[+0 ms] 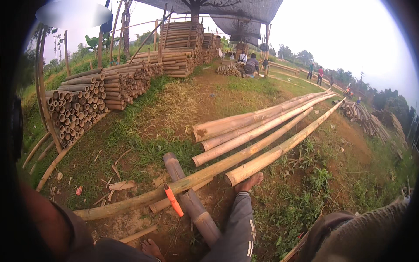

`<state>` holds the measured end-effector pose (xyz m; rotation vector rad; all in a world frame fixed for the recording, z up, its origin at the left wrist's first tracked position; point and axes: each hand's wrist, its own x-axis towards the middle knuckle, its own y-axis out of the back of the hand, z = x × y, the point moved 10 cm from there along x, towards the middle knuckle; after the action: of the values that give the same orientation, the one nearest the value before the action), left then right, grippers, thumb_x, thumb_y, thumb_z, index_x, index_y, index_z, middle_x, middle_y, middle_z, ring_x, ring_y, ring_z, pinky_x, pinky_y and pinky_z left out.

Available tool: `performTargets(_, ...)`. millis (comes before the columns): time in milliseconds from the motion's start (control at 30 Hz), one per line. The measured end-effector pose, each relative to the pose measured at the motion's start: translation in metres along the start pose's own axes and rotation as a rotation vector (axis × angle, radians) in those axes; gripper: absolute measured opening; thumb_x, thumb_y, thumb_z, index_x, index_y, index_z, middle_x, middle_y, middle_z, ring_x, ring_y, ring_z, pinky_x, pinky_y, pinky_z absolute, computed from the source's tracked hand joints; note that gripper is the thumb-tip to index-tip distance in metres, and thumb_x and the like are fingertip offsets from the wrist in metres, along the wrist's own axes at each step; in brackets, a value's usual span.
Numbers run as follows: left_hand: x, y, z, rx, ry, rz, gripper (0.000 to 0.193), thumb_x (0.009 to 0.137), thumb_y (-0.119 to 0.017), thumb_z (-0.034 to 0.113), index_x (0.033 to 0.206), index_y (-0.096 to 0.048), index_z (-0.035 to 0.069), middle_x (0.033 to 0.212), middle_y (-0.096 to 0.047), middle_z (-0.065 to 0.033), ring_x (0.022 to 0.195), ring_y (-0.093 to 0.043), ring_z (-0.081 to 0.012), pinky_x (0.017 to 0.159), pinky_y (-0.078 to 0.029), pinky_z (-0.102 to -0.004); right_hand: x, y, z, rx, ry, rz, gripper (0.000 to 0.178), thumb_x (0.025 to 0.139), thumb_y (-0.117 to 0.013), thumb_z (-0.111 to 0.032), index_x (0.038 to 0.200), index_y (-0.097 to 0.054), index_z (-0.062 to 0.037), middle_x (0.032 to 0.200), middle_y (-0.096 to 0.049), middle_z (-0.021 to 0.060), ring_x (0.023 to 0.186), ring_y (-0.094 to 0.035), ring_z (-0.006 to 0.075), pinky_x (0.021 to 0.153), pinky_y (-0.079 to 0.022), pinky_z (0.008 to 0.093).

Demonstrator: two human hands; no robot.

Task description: The person uses a hand saw to cut long bamboo poles into shorter sections. They position each pole on a support, saw through it, and place the cut pieces aside. The work continues repeatedly with multiple bamboo poles.

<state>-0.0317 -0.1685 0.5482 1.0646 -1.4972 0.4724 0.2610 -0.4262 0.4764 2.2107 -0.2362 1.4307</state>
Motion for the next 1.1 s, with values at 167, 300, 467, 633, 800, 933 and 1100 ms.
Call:
performTargets(167,-0.045,0.027,-0.034,0.018,0.1,0.122,0.06,0.106,-0.069,0.043,0.143,-0.058,-0.002,0.126,-0.07,-0.0221,0.112,-0.068,-0.031,0.095,-0.056,-0.0458,-0.004,0.143,-0.092,-0.075,0.316,0.25,0.04,0.113,-0.052,-0.019,0.145,-0.056,0.0051,0.106,-0.069,0.013,0.091,-0.066,0.0189,0.084,-0.054,0.0355)
performTargets(300,-0.107,-0.037,-0.115,0.143,0.285,-0.122,0.049,0.104,-0.073,0.033,0.139,-0.062,0.0,0.12,-0.072,-0.0205,0.106,-0.07,-0.0318,0.09,-0.057,-0.0438,-0.041,0.047,-0.073,0.248,0.173,0.154,0.041,0.113,-0.051,-0.019,0.145,-0.056,0.0054,0.106,-0.069,0.0131,0.091,-0.066,0.0191,0.083,-0.054,0.0356)
performTargets(467,-0.411,-0.098,-0.225,0.18,1.011,-1.302,0.091,0.089,-0.084,0.049,0.163,-0.042,0.017,0.146,-0.061,-0.0227,0.13,-0.062,-0.0455,0.106,-0.052,-0.0565,-0.212,-0.17,0.011,0.262,-0.267,-0.471,0.051,0.097,-0.08,-0.027,0.136,-0.061,0.0005,0.114,-0.07,0.0202,0.1,-0.068,0.0399,0.094,-0.053,0.0527)
performTargets(633,-0.532,-0.095,-0.215,0.311,0.958,-1.712,0.117,0.08,-0.088,0.063,0.172,-0.028,0.021,0.161,-0.049,-0.0184,0.15,-0.046,-0.0431,0.122,-0.042,-0.0566,-0.296,-0.238,-0.022,0.147,-0.184,-0.65,0.065,0.092,-0.084,-0.038,0.138,-0.058,-0.0003,0.123,-0.065,0.0262,0.113,-0.064,0.047,0.092,-0.051,0.0585)
performTargets(800,-0.552,-0.131,-0.222,0.152,1.068,-1.755,0.119,0.079,-0.089,0.061,0.172,-0.026,0.022,0.165,-0.046,-0.0154,0.155,-0.042,-0.0414,0.123,-0.038,-0.0623,-0.285,-0.266,-0.024,0.173,-0.247,-0.729,0.046,0.091,-0.082,-0.031,0.121,-0.063,-0.0018,0.107,-0.067,0.0254,0.102,-0.065,0.0472,0.083,-0.05,0.0593)
performTargets(933,-0.569,-0.146,-0.222,0.192,1.195,-1.643,0.106,0.077,-0.093,0.049,0.162,-0.038,0.019,0.161,-0.05,-0.0186,0.151,-0.047,-0.0421,0.119,-0.041,-0.0647,-0.296,-0.29,-0.012,0.261,-0.302,-0.726,0.035,0.092,-0.08,-0.031,0.111,-0.067,-0.0037,0.09,-0.068,0.0232,0.089,-0.067,0.0463,0.075,-0.051,0.0579)
performTargets(1100,-0.614,-0.155,-0.209,0.34,1.296,-1.408,0.089,0.074,-0.095,0.036,0.147,-0.05,0.015,0.149,-0.059,-0.0198,0.14,-0.058,-0.0435,0.111,-0.048,-0.0613,-0.302,-0.302,-0.003,0.176,-0.31,-0.759,0.035,0.095,-0.078,-0.035,0.105,-0.066,-0.004,0.086,-0.069,0.0227,0.082,-0.068,0.0476,0.07,-0.051,0.0588)
